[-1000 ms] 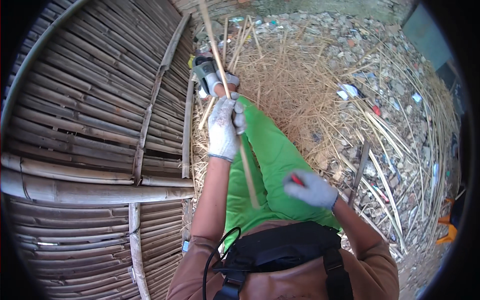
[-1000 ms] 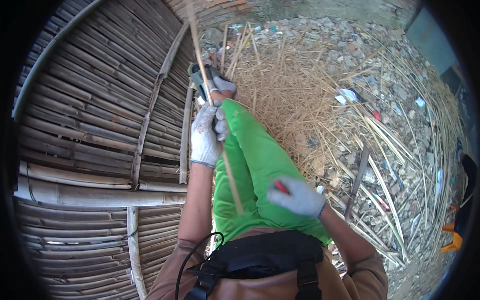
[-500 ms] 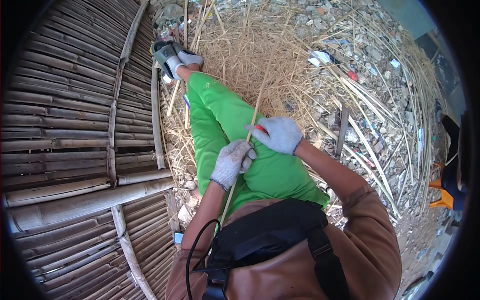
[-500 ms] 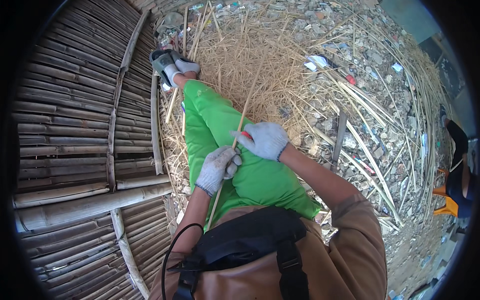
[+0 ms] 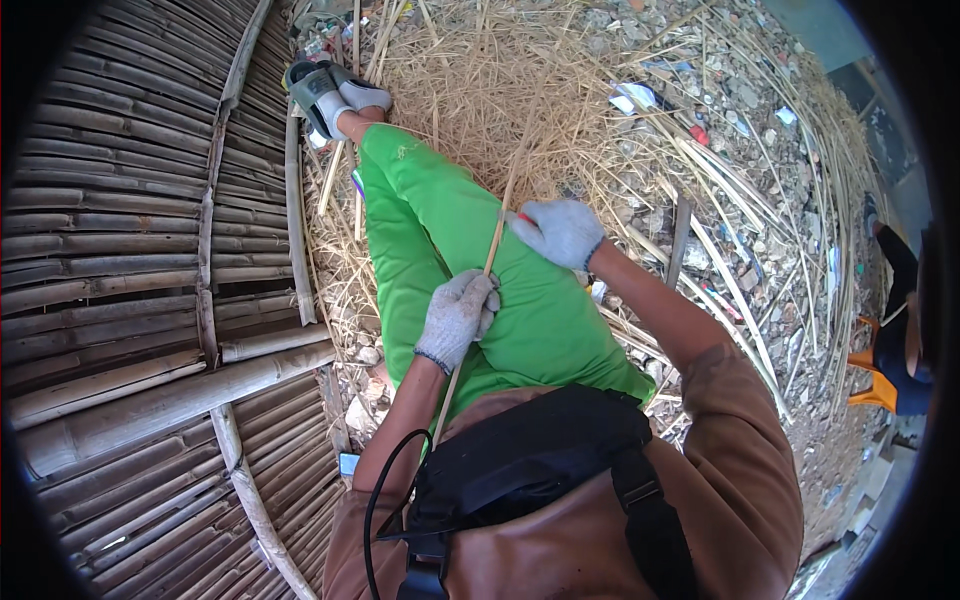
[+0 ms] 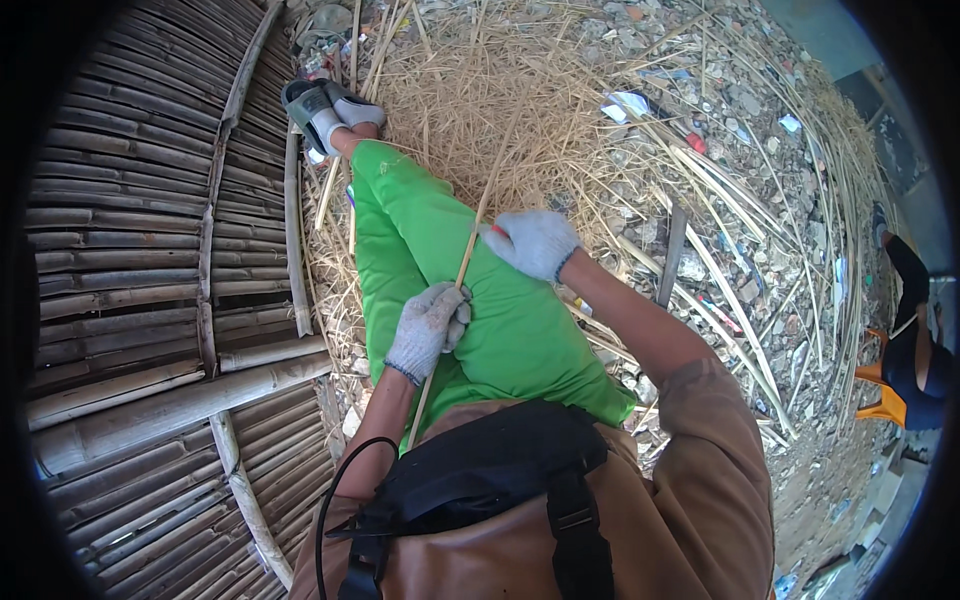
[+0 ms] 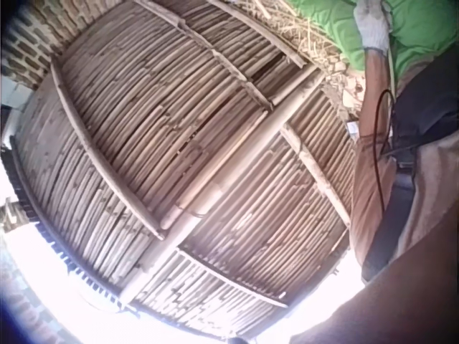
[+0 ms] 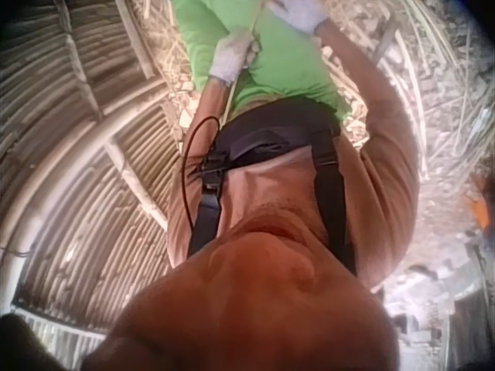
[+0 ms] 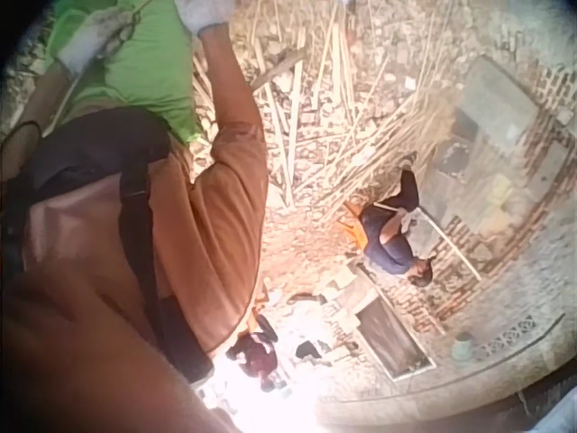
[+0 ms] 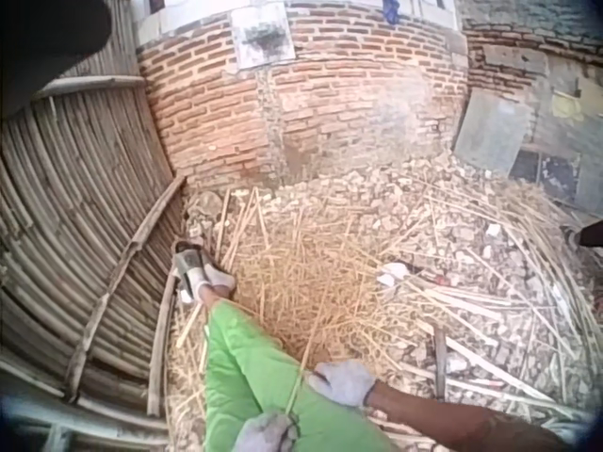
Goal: The person uses a small red knife to shave or thin a long bamboo strip while holding it against their leg, rotating the strip and repeating the shaving motion along its length.
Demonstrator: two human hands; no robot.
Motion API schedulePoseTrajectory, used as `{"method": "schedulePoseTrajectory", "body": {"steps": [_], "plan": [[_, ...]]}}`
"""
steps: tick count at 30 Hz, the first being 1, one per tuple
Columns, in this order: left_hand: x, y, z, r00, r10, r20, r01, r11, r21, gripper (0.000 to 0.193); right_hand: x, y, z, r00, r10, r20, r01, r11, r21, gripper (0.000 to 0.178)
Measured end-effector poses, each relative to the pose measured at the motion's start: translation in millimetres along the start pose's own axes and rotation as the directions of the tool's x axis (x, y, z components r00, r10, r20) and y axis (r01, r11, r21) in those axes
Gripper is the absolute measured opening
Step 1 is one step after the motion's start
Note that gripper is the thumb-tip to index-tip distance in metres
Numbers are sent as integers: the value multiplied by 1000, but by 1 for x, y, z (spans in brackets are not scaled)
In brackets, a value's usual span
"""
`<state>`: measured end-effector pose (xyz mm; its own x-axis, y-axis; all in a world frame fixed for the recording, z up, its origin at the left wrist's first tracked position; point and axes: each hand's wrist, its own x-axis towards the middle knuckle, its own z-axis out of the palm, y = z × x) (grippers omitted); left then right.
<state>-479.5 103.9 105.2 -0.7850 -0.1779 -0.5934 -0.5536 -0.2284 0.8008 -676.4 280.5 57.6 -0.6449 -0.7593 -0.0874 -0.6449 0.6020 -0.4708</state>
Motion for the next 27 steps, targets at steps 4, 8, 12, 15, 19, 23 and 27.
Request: {"method": "schedulePoseTrajectory", "body": {"steps": [4,8,12,15,19,23,27], "plan": [[-1,-1,4,999,20,-26,-20,1000,-4,25,17,9,-7,999,32,-35,-34,997,-75,66],[-1,0,-5,1000,-3,-24,0,990,-138,25,36,7,0,1000,14,-6,-14,998,-63,67],[-19,3,10,991,-40,131,51,996,-80,28,9,233,-10,756,564,-331,-590,807,28,70],[-58,-20,-35,994,-48,101,65,983,-172,32,13,187,-53,789,549,-275,-533,835,136,72],[-28,-12,-13,992,-59,115,95,936,-339,33,-14,105,-25,902,387,-192,-352,916,193,62],[13,-15,-13,967,1,256,70,960,-270,32,-33,32,-13,981,163,-106,-115,926,360,55],[-1,2,1,984,2,180,36,978,-206,31,-25,6,3,998,42,-46,-34,985,170,53]]}}
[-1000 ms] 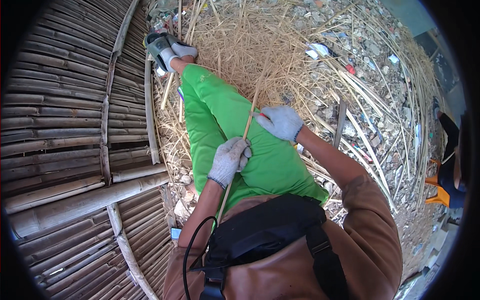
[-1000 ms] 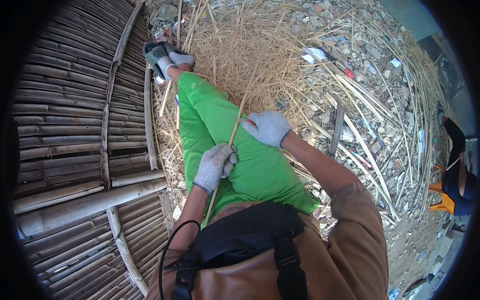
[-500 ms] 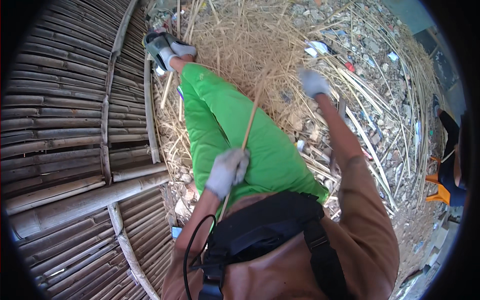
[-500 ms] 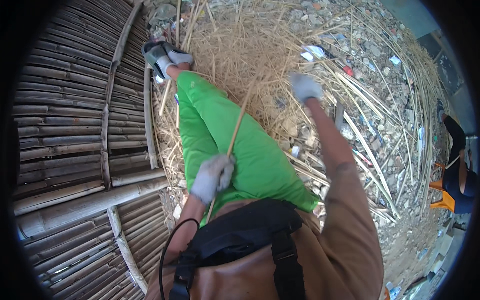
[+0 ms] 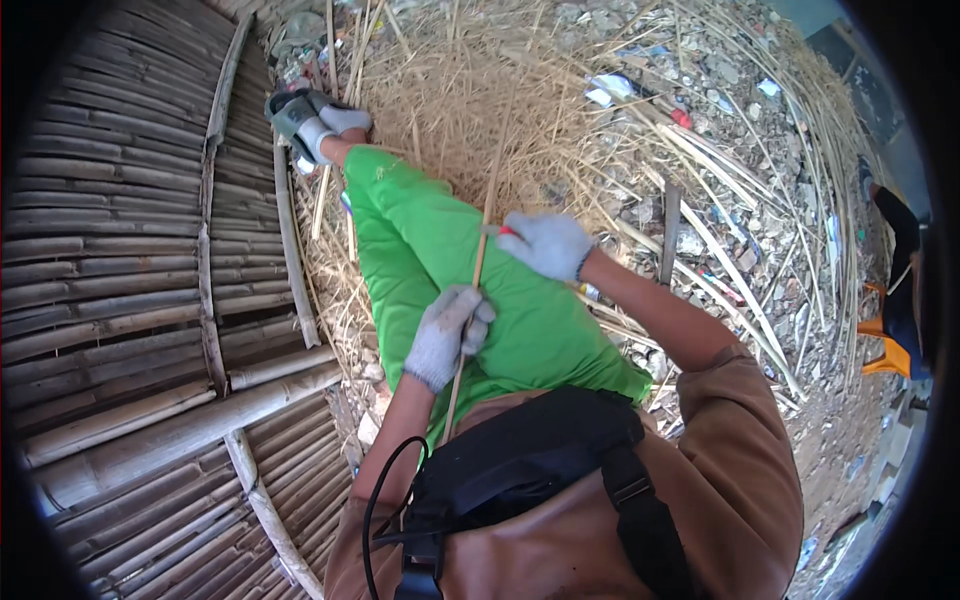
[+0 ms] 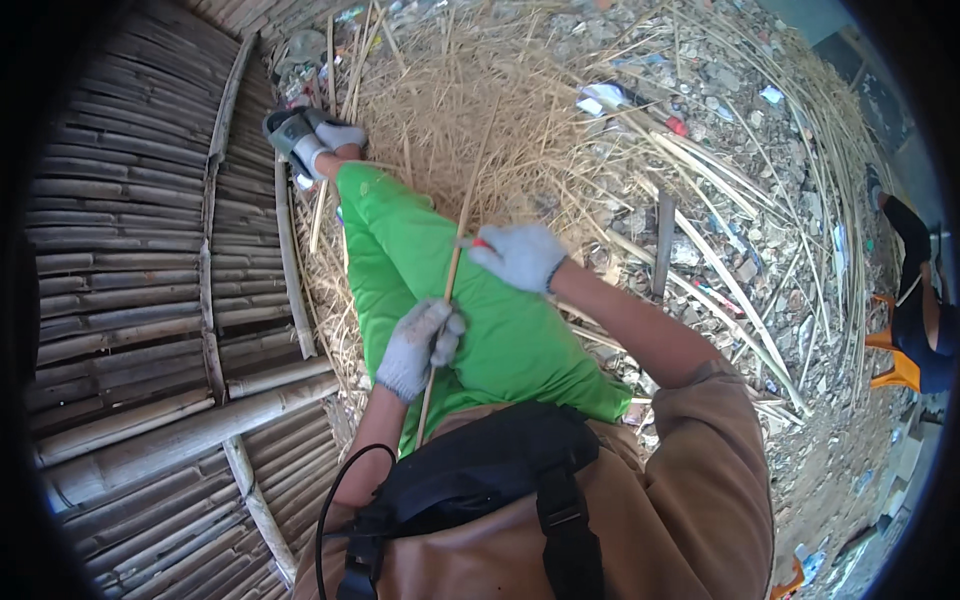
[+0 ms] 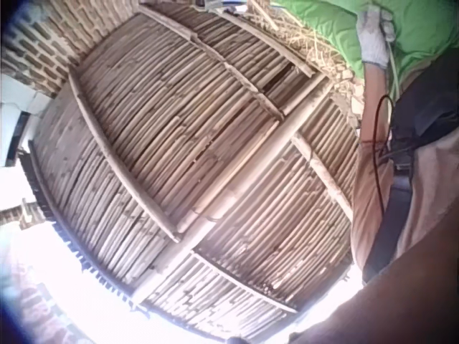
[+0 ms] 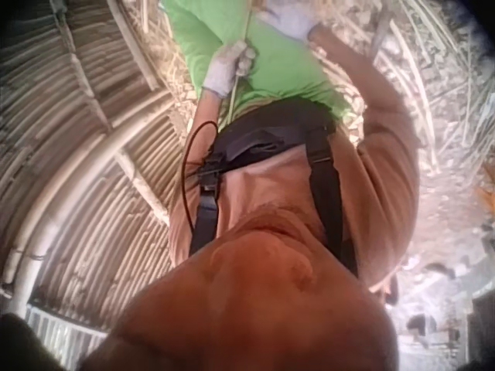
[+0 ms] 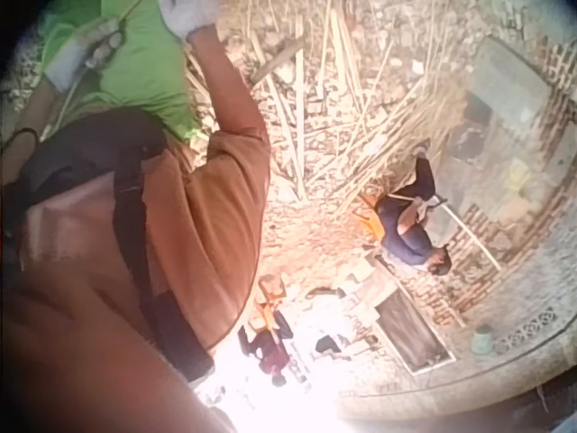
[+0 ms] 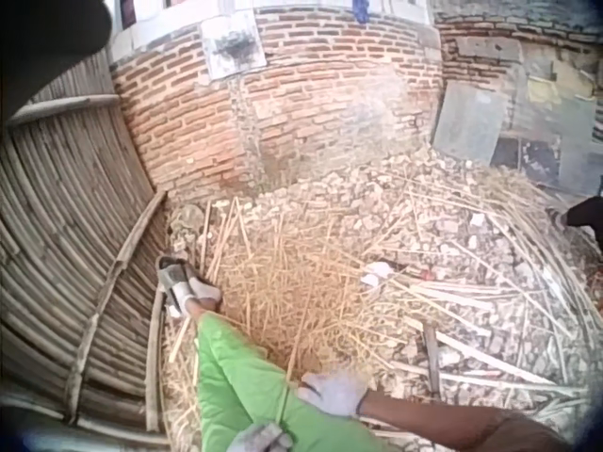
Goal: The person uses a small red knife to shave or thin a long bamboo strip while holding it against their leg, rotating the strip and repeating the shaving motion along its length.
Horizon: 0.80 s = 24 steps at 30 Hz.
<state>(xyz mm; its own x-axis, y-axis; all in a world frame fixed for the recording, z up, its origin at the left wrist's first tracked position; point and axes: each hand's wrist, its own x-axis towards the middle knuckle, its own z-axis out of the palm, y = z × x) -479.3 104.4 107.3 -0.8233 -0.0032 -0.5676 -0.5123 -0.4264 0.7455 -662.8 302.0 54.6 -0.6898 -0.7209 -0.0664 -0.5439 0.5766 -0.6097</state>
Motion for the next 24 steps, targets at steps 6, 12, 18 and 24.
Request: {"method": "schedulePoseTrajectory", "body": {"steps": [6,12,18,24], "plan": [[-70,-14,-10,975,-31,-222,95,953,287,29,9,-6,7,996,30,87,-27,999,-37,58],[-73,-7,3,951,-25,-309,147,914,379,38,15,-19,1,992,67,105,-55,993,-109,78],[-12,-10,-16,959,165,-231,-19,849,529,39,31,-39,-2,984,63,167,-35,986,-164,82],[-44,-18,-23,903,382,-196,-84,606,791,35,27,-41,10,990,67,123,-44,982,-183,78]]}}
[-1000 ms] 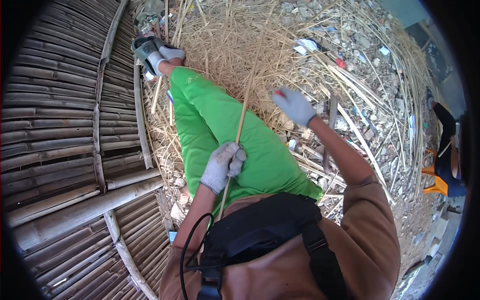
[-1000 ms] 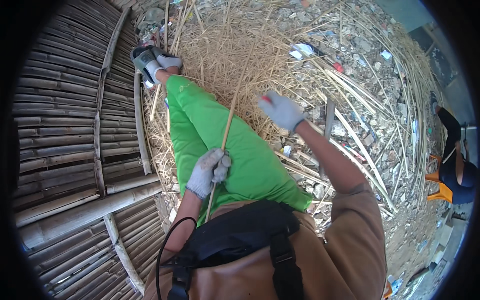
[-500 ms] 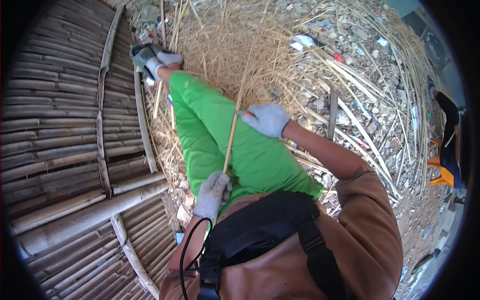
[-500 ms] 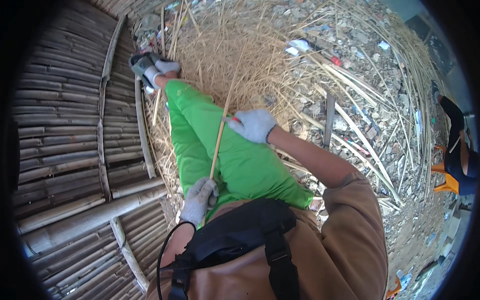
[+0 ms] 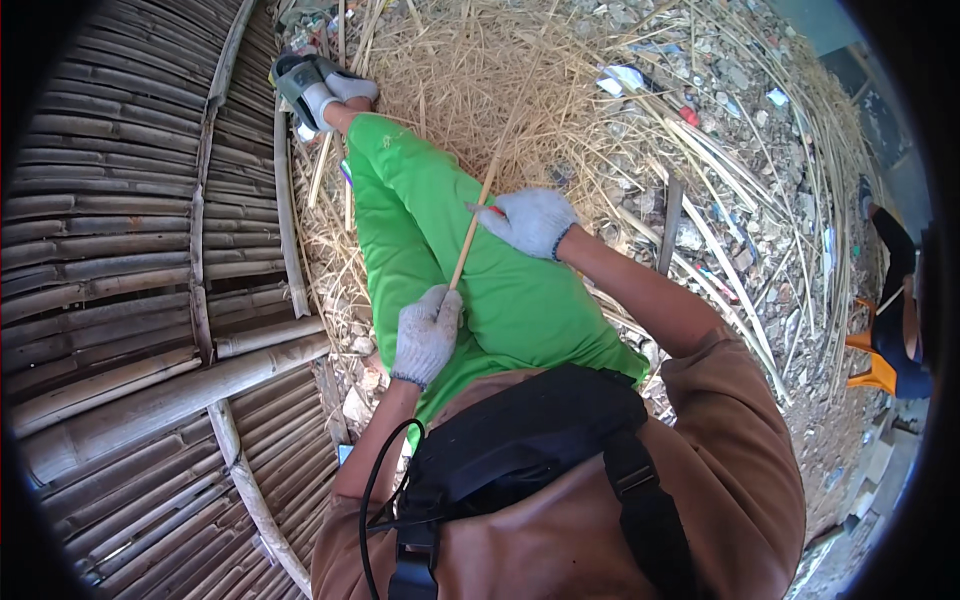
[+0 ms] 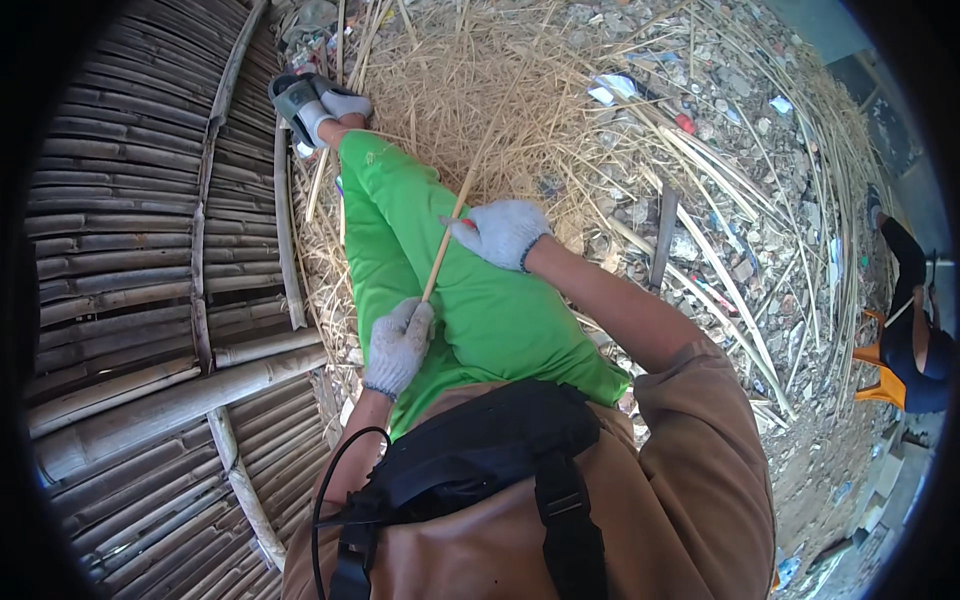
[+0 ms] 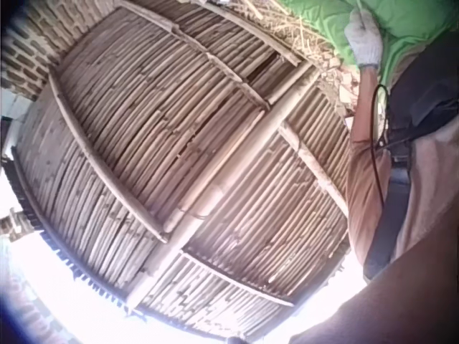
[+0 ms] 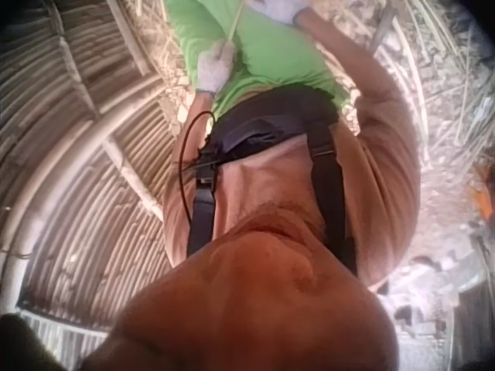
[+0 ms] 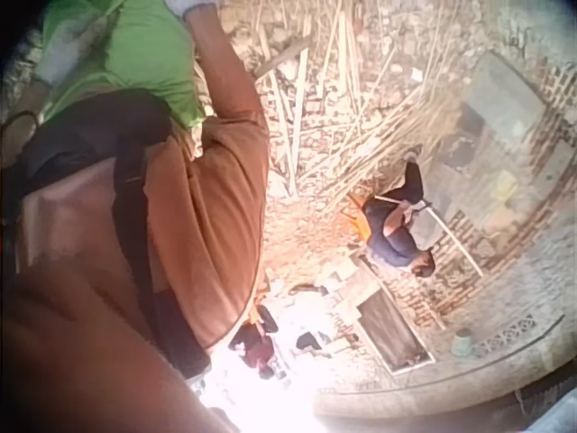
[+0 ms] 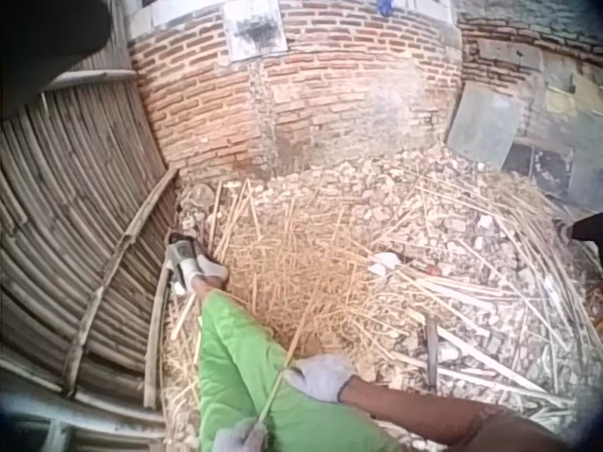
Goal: The person uses a small red knife to shave or thin a long bamboo strip while holding it against their leg, rotating the strip and repeating the shaving motion along its length.
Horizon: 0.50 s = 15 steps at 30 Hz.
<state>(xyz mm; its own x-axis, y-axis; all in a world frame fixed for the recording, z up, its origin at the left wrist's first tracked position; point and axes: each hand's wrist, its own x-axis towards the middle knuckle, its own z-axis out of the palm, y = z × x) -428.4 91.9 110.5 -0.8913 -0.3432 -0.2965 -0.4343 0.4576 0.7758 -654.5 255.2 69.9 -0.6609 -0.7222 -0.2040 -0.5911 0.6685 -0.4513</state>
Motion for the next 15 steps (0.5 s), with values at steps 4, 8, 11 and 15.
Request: {"method": "schedulePoseTrajectory", "body": {"steps": [4,8,11,15], "plan": [[-38,-6,-14,1000,-6,10,5,997,76,42,0,5,5,1000,10,-13,-10,999,32,76],[-80,-12,-27,999,-50,6,49,995,91,34,0,4,1,1000,1,-9,0,1000,3,74],[-101,-20,-31,992,-125,34,125,992,16,37,-7,-2,4,999,-24,-30,23,999,-30,75],[-97,-6,-30,932,-330,152,359,903,-237,31,-10,0,6,988,-85,-126,82,996,-25,76]]}}
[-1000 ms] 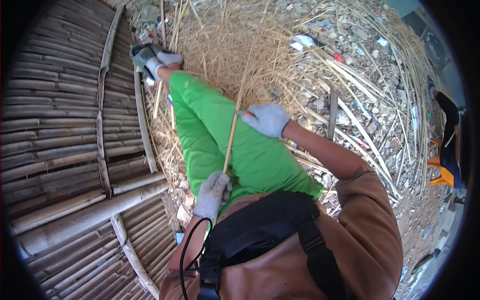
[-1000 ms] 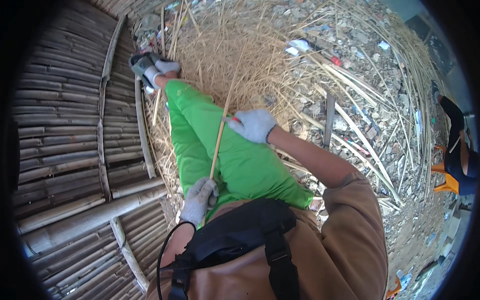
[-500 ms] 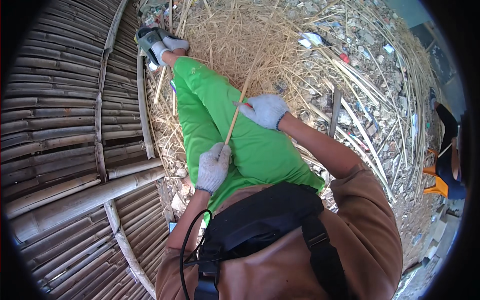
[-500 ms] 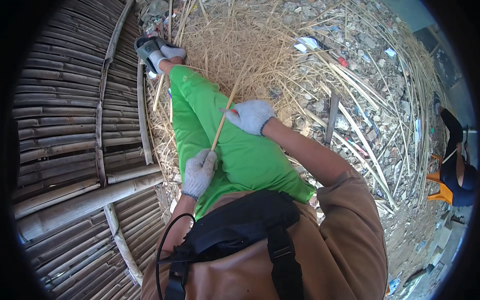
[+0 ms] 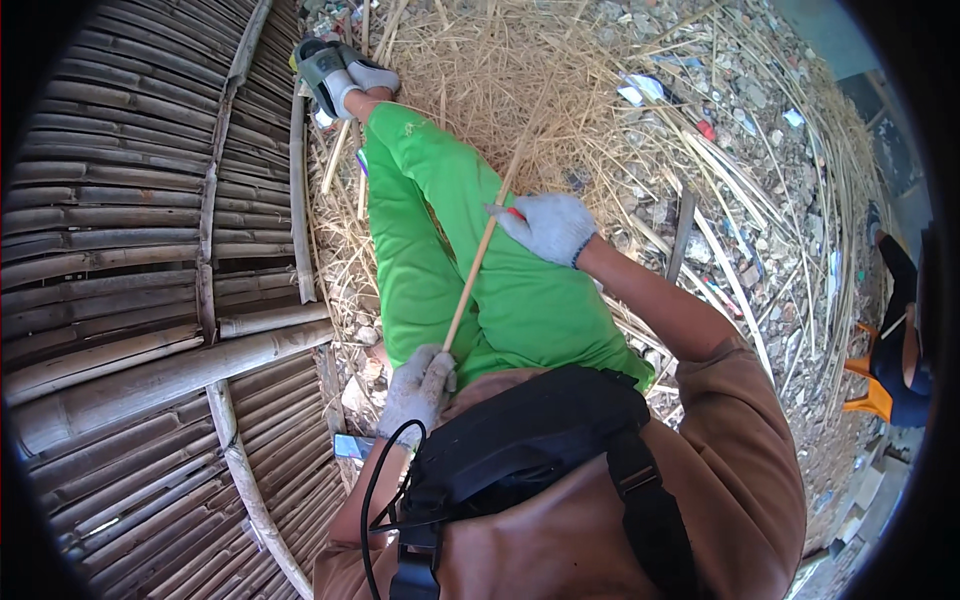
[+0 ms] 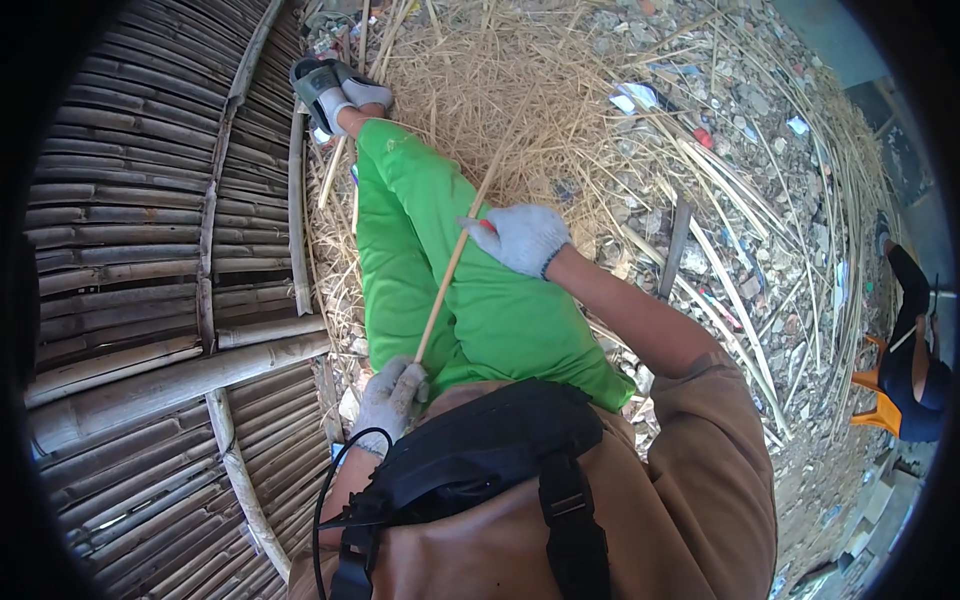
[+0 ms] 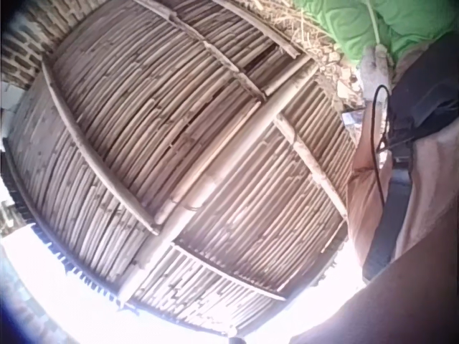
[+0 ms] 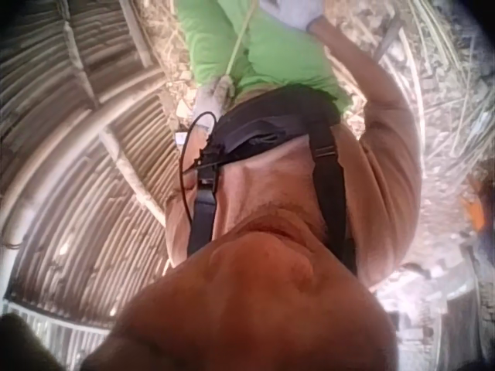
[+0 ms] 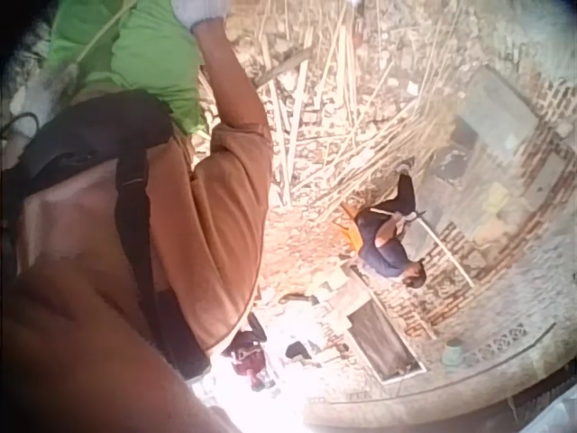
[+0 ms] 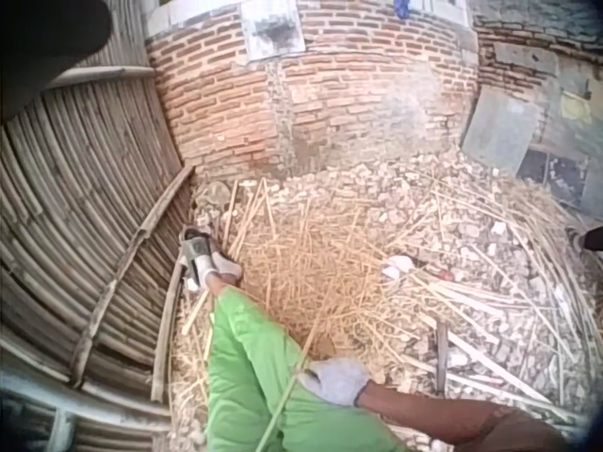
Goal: The person uses a small red knife to shave or thin a long bamboo strip while holding it against their leg, rotating the strip and repeating the shaving motion along its length.
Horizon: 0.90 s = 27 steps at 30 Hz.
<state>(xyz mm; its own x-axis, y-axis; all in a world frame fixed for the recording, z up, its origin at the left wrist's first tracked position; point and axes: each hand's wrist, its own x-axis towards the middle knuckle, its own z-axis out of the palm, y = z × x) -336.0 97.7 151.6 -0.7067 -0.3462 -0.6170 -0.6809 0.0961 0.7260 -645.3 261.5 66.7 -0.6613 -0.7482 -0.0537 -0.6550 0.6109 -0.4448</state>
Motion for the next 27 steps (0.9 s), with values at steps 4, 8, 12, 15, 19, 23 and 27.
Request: {"method": "schedulePoseTrajectory", "body": {"steps": [4,8,12,15,19,23,27], "plan": [[30,38,3,987,-22,160,59,971,-230,27,6,3,-3,1000,-26,-3,26,1000,-9,76],[86,46,8,970,53,237,53,905,-422,24,12,-8,-9,998,-25,59,24,1000,8,76],[103,55,14,955,14,297,136,867,-479,22,8,0,-7,999,20,47,-22,999,35,75],[101,43,7,939,36,342,173,809,-562,22,11,-3,-8,998,-4,68,4,1000,3,73],[83,32,5,954,19,298,159,812,-561,23,9,-3,0,999,-25,38,26,999,-38,73],[50,24,-3,946,-24,323,215,791,-572,23,6,-6,1,999,-16,29,17,999,-37,72],[18,14,-7,957,-76,280,231,786,-574,24,3,-10,0,1000,11,16,-10,999,-49,71]]}}
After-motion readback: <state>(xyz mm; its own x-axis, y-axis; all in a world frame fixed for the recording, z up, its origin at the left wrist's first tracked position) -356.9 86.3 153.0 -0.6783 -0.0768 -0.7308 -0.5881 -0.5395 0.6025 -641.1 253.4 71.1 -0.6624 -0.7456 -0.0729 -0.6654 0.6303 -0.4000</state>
